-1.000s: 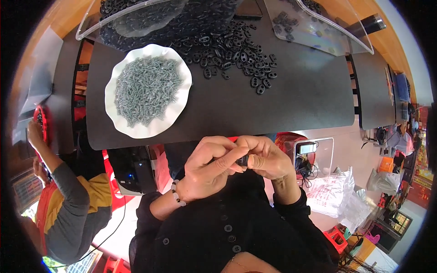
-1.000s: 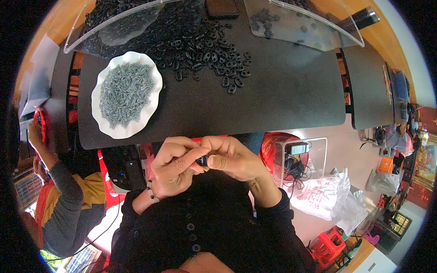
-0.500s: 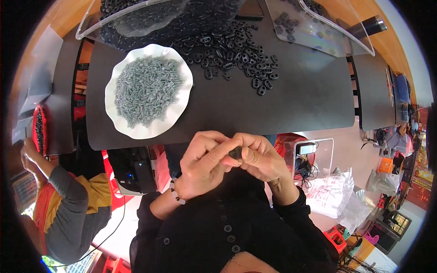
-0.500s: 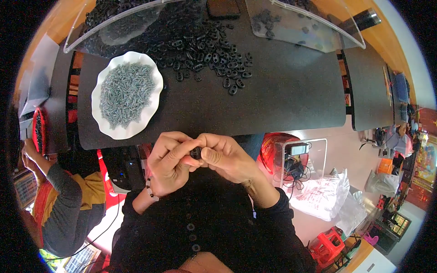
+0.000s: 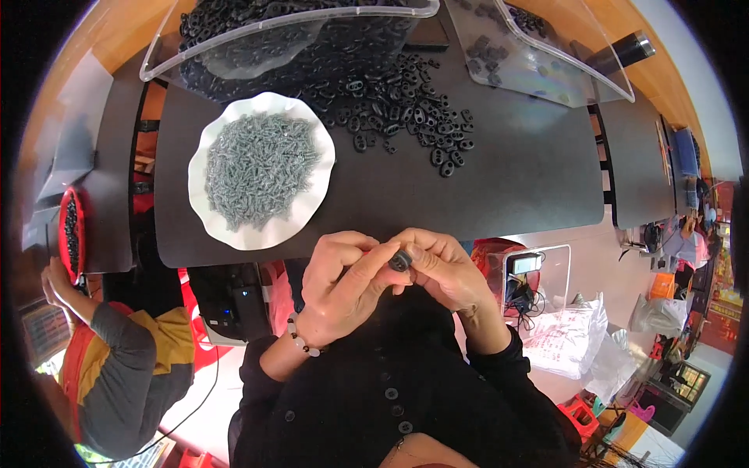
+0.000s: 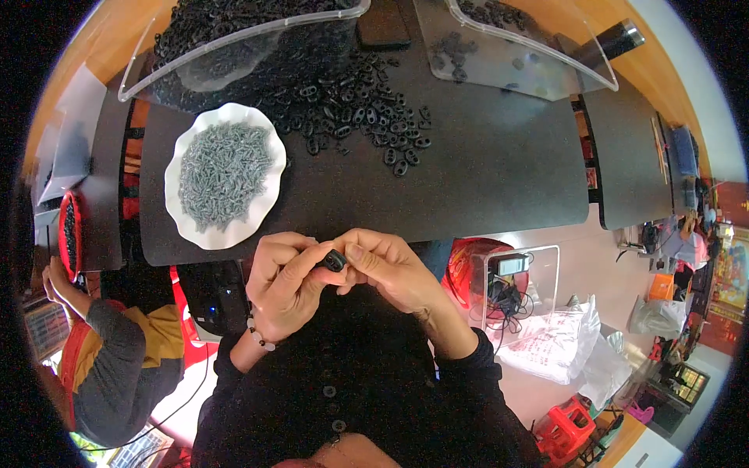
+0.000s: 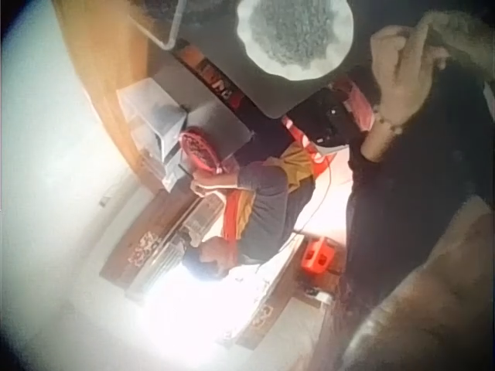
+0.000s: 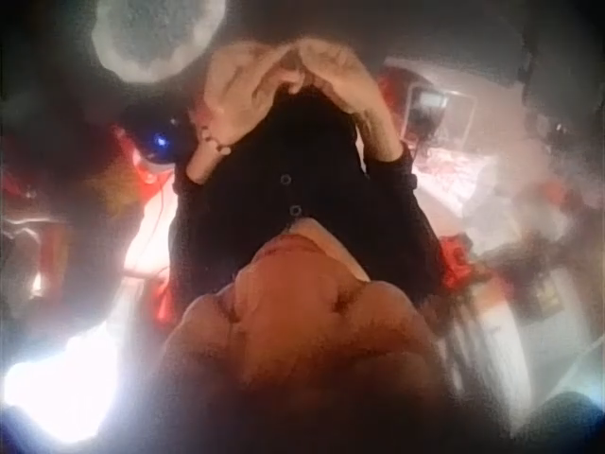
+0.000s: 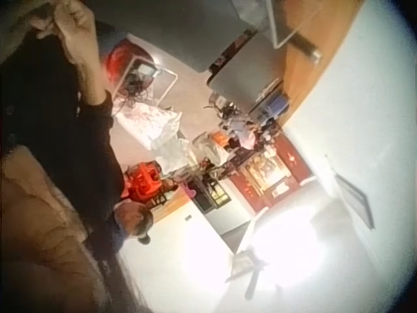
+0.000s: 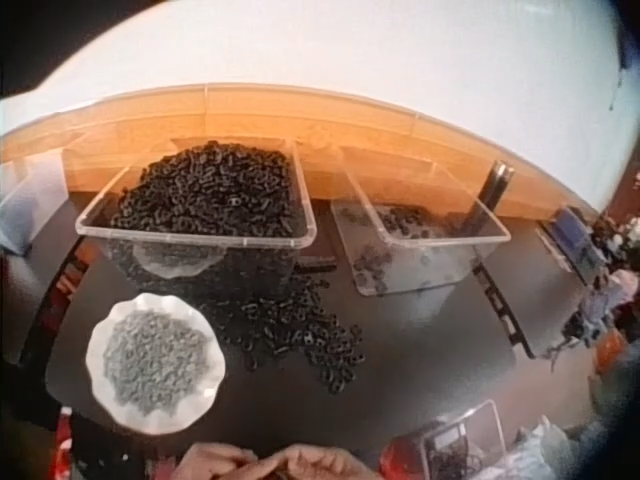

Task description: The person assembles plastic cord locks by picking springs and plastic toggle components from the table and fitting them together by hand.

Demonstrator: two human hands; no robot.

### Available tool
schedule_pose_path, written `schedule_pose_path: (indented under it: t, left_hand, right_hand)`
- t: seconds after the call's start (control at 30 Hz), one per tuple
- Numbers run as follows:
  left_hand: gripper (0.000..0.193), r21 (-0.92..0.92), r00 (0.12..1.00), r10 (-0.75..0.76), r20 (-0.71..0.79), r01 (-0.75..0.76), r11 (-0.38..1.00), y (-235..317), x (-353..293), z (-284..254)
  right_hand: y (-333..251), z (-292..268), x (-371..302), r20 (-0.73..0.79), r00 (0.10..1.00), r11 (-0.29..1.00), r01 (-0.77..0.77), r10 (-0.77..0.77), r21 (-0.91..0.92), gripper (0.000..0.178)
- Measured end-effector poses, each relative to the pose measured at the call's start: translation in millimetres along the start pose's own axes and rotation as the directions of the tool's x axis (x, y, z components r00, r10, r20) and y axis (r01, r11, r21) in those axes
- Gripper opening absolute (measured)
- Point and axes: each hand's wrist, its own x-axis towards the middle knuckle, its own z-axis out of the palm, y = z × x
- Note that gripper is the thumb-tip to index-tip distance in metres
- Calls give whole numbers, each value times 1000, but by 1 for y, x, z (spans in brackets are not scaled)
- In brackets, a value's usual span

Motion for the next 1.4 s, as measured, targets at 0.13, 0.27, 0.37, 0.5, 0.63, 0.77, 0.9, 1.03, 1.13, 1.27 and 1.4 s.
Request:
schedule_pose_path:
  t: [0.13,0.27,0.37,0.5,0.63,0.77,0.9,1.03,1.13,1.27,1.4]
  left_hand:
    - [41,35,1000,1,-12,-1,999,0,1,1]
    - [42,102,999,33,11,-34,994,4,6,-2]
    - [39,158,997,-4,71,-7,987,11,10,-6]
    - [39,211,993,-16,118,-9,977,17,16,-9]
    - [36,248,983,-45,180,-1,969,19,21,-8]
    - [34,278,978,-62,197,5,961,23,23,-7]
    - [34,264,977,-54,208,-3,964,25,26,-4]
    - [33,206,976,-41,215,-5,979,20,27,1]
    - [31,139,971,-104,217,74,988,16,23,4]
    - [28,61,953,-161,255,150,987,11,19,10]
    - [30,19,956,-115,271,114,993,9,18,11]
  right_hand:
    - [-1,-1,-1,-31,999,1000,14,-14,-17,32]
    - [-3,-3,-1,-46,999,1000,4,-5,-26,31]
    - [-1,-7,-2,-22,1000,999,14,-15,-39,30]
    - [3,-5,-2,-58,998,1000,17,-18,-25,30]
    - [5,-5,0,-65,996,999,53,-54,-7,29]
    - [5,-6,0,-60,996,998,62,-61,6,29]
    - [7,-10,-1,-42,997,998,56,-57,-27,27]
    - [7,-11,-6,-77,993,996,89,-87,15,28]
    - [5,-11,-12,-151,985,995,93,-88,23,27]
    - [3,-8,-21,-237,960,985,126,-152,-121,25]
    - [-14,-10,-20,-209,966,952,87,-152,-292,22]
